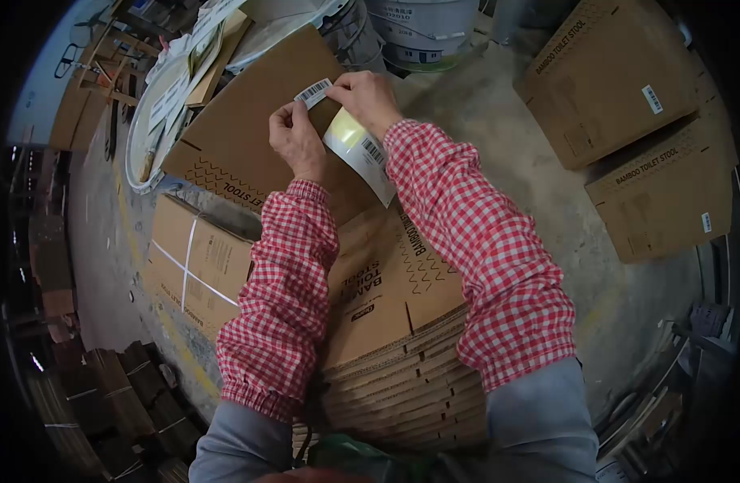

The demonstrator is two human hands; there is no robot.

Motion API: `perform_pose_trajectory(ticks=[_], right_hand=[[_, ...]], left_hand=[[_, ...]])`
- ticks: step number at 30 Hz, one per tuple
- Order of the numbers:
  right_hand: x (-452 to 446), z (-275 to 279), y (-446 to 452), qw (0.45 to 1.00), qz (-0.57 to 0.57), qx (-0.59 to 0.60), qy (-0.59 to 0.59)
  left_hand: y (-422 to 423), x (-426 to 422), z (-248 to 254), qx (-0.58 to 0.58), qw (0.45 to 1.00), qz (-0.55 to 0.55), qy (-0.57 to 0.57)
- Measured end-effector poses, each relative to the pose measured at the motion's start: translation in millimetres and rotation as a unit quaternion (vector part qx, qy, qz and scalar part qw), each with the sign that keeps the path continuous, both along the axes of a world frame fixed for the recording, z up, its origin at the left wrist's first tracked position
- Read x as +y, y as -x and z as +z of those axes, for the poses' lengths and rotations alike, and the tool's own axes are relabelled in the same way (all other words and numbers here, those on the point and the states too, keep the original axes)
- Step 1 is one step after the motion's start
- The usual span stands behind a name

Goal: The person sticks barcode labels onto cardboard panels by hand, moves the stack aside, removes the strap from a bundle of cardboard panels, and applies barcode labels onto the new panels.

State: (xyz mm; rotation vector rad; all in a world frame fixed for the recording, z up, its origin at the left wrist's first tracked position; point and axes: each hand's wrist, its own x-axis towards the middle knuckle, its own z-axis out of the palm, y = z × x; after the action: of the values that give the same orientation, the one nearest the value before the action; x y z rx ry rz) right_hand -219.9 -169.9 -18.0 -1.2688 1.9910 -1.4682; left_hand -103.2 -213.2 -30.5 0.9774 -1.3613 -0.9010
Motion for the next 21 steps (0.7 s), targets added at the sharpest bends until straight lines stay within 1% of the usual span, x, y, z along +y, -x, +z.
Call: perform_pose_trajectory(ticks=[4, 6, 10, 17, 21], right_hand=[[-3.5, -4.8, -2.0, 1.0, -0.018, 0.0, -0.009], [-5.4, -6.0, -2.4, 0.999, -0.025, 0.017, 0.014], [-5.8, -4.0, -5.9, 0.999, -0.032, 0.008, 0.001], [-7.8, -1.9, -11.3, 0.998, -0.051, 0.017, 0.017], [-11.0, -4.7, -13.6, 0.995, -0.076, 0.066, -0.004]], left_hand=[[2.2, 1.8, 3.3, -0.019, 1.0, 0.025, 0.001], [3.9, 2.7, 3.6, -0.019, 0.999, 0.03, 0.003], [4.6, 0.0, 1.6, -0.039, 0.998, 0.046, 0.011], [9.9, -1.2, 0.5, -0.051, 0.995, 0.079, 0.021], [10.6, -1.3, 1.5, -0.067, 0.994, 0.083, 0.036]])
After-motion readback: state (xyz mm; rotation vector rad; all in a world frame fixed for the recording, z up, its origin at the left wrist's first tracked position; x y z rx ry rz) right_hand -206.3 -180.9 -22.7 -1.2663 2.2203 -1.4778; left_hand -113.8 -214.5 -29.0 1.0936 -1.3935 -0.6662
